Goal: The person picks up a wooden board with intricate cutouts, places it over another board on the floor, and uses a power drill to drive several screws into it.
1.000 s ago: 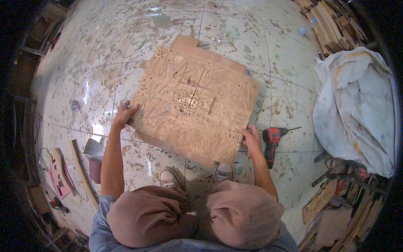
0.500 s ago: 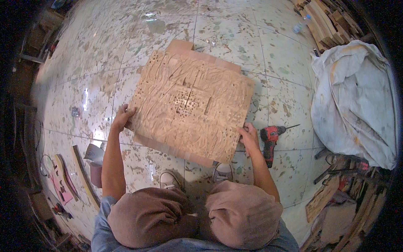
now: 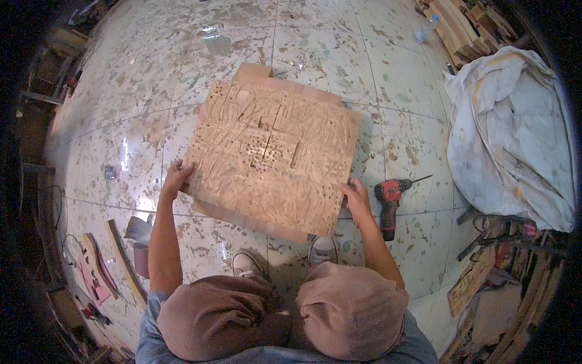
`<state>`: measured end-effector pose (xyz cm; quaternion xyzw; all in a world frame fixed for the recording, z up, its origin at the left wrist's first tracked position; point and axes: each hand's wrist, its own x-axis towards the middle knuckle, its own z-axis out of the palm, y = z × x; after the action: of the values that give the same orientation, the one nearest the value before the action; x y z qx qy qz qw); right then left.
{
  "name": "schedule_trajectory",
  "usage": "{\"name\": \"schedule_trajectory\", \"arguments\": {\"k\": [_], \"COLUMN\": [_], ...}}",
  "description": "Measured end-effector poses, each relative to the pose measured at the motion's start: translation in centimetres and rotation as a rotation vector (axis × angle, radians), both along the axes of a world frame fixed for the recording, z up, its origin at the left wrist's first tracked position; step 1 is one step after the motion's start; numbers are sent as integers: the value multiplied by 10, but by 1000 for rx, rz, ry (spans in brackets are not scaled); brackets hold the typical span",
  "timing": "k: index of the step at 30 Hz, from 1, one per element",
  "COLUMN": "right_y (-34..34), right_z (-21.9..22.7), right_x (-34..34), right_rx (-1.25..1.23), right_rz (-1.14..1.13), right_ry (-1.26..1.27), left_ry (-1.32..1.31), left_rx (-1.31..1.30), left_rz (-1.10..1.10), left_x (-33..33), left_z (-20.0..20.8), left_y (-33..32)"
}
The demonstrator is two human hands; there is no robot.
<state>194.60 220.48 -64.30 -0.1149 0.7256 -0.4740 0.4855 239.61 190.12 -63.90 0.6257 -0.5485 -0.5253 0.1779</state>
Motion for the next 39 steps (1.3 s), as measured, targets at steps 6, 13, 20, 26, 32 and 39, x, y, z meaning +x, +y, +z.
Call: {"name": "schedule_trajectory", "arguments": {"k": [6,13,20,26,32,39], "right_y": [4,17,15,10,11,6], "right_z": [-8,-33,-22,-25,-17,-21], "right_x": [2,-15,-4,-3,-13,-4], "right_rx": [-64,106,33,39,64,39], "right_rz": [-15,87,26,73,141,104], "right_ry": [-68,198,11,50,74,89], "left_ry": [-28,-248,-149,-279,-270,-274], "left_rx": [8,-112,-63,-77,-60,-172], "left_rz": [20,-33,11,-2,-3,2], "left_x": [0,-4,6,19,0,7], "left_z": [-1,-27,-20,-29,-17,-11], "left_y": [3,-5,0,-5,4,7]}}
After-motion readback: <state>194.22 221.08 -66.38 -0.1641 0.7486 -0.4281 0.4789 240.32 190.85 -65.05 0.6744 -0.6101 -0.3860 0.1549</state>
